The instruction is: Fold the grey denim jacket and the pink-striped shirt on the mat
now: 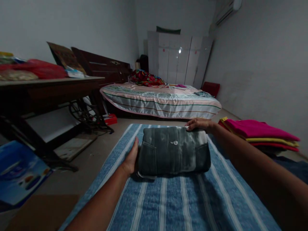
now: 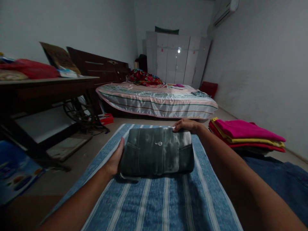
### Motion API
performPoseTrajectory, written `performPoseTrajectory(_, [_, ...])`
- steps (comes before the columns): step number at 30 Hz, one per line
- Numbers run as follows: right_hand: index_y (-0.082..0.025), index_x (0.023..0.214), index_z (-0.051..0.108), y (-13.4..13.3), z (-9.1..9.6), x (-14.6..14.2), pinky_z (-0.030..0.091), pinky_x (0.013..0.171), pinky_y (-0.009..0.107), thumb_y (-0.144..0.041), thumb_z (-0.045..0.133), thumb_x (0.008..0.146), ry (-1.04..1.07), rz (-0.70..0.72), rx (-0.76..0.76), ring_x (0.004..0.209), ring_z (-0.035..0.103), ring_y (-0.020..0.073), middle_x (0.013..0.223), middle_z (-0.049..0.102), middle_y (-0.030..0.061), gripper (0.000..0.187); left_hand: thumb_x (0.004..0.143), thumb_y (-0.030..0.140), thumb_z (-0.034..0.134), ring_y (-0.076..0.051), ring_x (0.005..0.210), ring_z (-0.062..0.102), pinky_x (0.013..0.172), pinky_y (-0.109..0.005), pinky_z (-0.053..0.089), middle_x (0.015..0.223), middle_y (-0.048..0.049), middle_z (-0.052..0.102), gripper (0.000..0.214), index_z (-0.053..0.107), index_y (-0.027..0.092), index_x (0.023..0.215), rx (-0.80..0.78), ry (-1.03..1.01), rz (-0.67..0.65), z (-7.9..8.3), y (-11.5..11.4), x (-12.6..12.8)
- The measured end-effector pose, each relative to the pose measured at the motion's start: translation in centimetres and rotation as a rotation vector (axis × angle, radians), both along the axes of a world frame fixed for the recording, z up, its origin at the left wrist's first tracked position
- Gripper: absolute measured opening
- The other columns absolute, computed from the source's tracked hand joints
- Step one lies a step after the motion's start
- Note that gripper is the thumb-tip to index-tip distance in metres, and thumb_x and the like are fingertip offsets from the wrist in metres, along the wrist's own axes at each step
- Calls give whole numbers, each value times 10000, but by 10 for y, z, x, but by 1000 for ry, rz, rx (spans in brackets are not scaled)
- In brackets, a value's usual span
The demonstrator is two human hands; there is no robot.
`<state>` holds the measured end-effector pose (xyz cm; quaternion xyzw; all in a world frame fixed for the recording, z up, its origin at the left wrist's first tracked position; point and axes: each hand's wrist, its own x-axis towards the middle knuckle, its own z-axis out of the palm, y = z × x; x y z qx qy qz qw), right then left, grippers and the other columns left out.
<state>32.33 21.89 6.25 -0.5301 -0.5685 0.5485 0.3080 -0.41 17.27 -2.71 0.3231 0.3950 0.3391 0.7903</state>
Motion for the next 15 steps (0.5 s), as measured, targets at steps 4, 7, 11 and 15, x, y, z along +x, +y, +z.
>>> performPoseTrajectory(4, [-142, 784, 642, 26, -43, 0, 458, 594, 224, -379, 738, 587, 96, -218, 167, 641, 589, 145, 695, 650, 19, 323, 756, 630, 567, -282, 800, 695, 723, -420, 555, 817, -95, 734, 512, 648, 169, 964, -14, -12, 218, -3, -1, 5])
performPoseTrajectory(7, [-150, 842, 635, 16, -67, -2, 482, 688, 257, -518, 657, 663, 154, -282, 200, 775, 627, 192, 787, 672, 42, 410, 735, 415, 692, -262, 741, 701, 681, -388, 570, 779, -73, 734, 317, 652, 179, 942, 10, 8, 313, -3, -2, 6])
performPoseTrajectory(11, [-145, 993, 627, -14, -88, 1, 507, 735, 309, -604, 560, 724, 226, -257, 115, 859, 652, 245, 904, 690, 96, 537, 726, 298, 697, -255, 689, 700, 641, -379, 576, 757, -80, 731, 245, 665, 159, 925, 58, 54, 269, 1, -2, 4])
performPoseTrajectory(15, [-176, 1211, 525, -29, -99, 5, 526, 734, 325, -409, 694, 647, 290, -286, 35, 851, 665, 242, 1017, 679, 100, 634, 670, 206, 722, -241, 675, 699, 633, -345, 572, 775, -94, 731, 268, 671, 133, 923, 108, 109, 196, 9, 2, 3])
